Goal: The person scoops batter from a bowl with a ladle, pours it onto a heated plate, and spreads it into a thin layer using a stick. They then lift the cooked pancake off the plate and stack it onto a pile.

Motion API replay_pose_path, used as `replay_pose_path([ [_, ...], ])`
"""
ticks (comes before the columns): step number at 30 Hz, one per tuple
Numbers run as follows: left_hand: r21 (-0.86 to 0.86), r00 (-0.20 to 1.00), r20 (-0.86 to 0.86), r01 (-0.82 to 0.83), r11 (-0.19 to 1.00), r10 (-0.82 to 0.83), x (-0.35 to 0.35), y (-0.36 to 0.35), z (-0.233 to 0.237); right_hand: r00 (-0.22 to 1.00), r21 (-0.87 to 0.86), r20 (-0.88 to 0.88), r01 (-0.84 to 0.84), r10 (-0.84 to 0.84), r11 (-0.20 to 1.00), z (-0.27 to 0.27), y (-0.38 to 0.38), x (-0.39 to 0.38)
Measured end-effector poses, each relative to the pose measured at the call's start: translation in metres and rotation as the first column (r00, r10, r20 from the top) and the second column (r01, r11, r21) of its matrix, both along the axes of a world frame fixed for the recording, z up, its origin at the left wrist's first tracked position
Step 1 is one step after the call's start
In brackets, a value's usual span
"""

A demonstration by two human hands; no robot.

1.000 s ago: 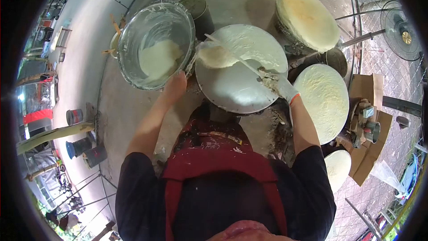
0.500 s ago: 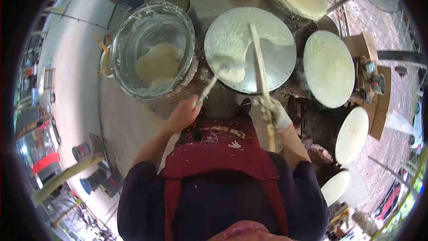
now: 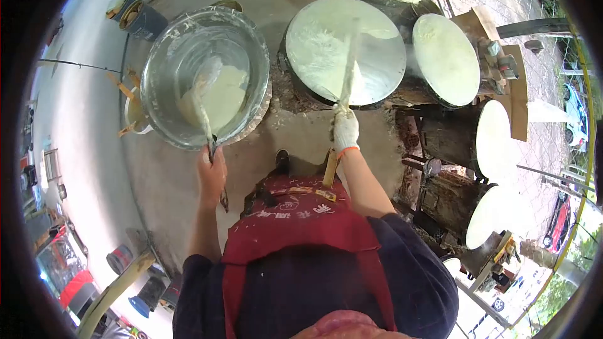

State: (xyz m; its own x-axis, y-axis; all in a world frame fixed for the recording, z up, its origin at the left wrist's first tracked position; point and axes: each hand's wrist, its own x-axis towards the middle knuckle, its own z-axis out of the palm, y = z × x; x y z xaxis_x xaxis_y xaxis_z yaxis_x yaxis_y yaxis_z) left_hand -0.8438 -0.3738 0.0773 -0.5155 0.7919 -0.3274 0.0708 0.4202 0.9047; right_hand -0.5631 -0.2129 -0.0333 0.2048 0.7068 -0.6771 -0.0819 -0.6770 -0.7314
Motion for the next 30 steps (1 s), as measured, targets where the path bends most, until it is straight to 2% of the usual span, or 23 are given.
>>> replay_pose_path([
  [2,0.014,0.998,0.028,-0.056,0.998,0.055,0.007,-0.004,-0.002,0.999,-0.087,-0.038,0.015,-0.018,0.996,0.013,0.003,0.01],
  [4,0.023,0.995,0.026,-0.093,0.995,0.093,0.018,-0.005,0.001,0.995,0.147,-0.031,-0.086,0.092,0.985,0.016,-0.009,-0.001],
  [5,0.012,0.993,0.042,-0.107,0.994,0.106,0.025,-0.002,0.001,0.897,0.422,0.353,-0.406,0.266,0.81,-0.008,-0.019,0.006],
  [7,-0.018,0.99,0.064,-0.127,0.992,0.128,0.039,0.004,0.005,0.612,0.266,0.707,-0.695,0.354,0.668,0.001,-0.021,0.019],
  [8,-0.017,0.992,0.046,-0.115,0.993,0.116,0.048,0.008,0.009,0.576,0.007,0.673,-0.632,0.464,0.775,0.007,-0.013,0.033],
  [9,-0.016,0.994,0.027,-0.106,0.994,0.107,0.057,0.012,0.013,0.59,-0.041,0.653,-0.599,0.475,0.8,0.016,-0.001,0.051],
  [10,-0.014,0.995,0.009,-0.095,0.995,0.095,0.067,0.017,0.016,0.582,-0.052,0.681,-0.566,0.444,0.823,0.012,0.01,0.071],
  [12,0.019,0.994,0.013,-0.106,0.994,0.106,0.088,0.027,0.02,0.635,0.077,0.67,-0.575,0.385,0.815,-0.005,0.037,0.113],
  [15,0.032,0.994,0.014,-0.112,0.993,0.112,0.116,0.035,0.019,0.816,0.107,0.407,-0.488,0.41,0.866,-0.004,0.051,0.135],
  [16,0.034,0.994,0.011,-0.113,0.993,0.112,0.125,0.038,0.02,0.803,0.145,0.381,-0.542,0.459,0.828,-0.005,0.044,0.134],
  [18,0.016,0.993,0.031,-0.114,0.993,0.113,0.144,0.043,0.032,0.465,0.158,0.688,-0.845,0.557,0.511,-0.004,0.018,0.148],
  [19,0.009,0.993,0.041,-0.115,0.993,0.114,0.153,0.046,0.037,0.411,0.046,0.711,-0.837,0.571,0.545,0.0,0.015,0.158],
  [22,0.01,0.992,-0.016,-0.125,0.992,0.125,0.172,0.049,0.042,0.388,-0.061,0.753,-0.763,0.532,0.643,0.009,0.057,0.199],
  [25,0.002,0.991,-0.024,-0.129,0.992,0.129,0.184,0.052,0.042,0.531,0.092,0.702,-0.729,0.475,0.679,-0.003,0.108,0.22],
  [27,-0.005,0.994,-0.04,-0.106,0.994,0.106,0.189,0.058,0.041,0.609,0.188,0.601,-0.737,0.517,0.649,0.002,0.097,0.216],
  [29,-0.025,0.995,-0.044,-0.092,0.995,0.091,0.193,0.063,0.041,0.492,0.272,0.668,-0.86,0.558,0.432,-0.023,0.074,0.224],
  [30,-0.04,0.995,-0.043,-0.092,0.995,0.09,0.194,0.066,0.042,0.411,0.126,0.716,-0.871,0.564,0.475,-0.032,0.055,0.233],
])
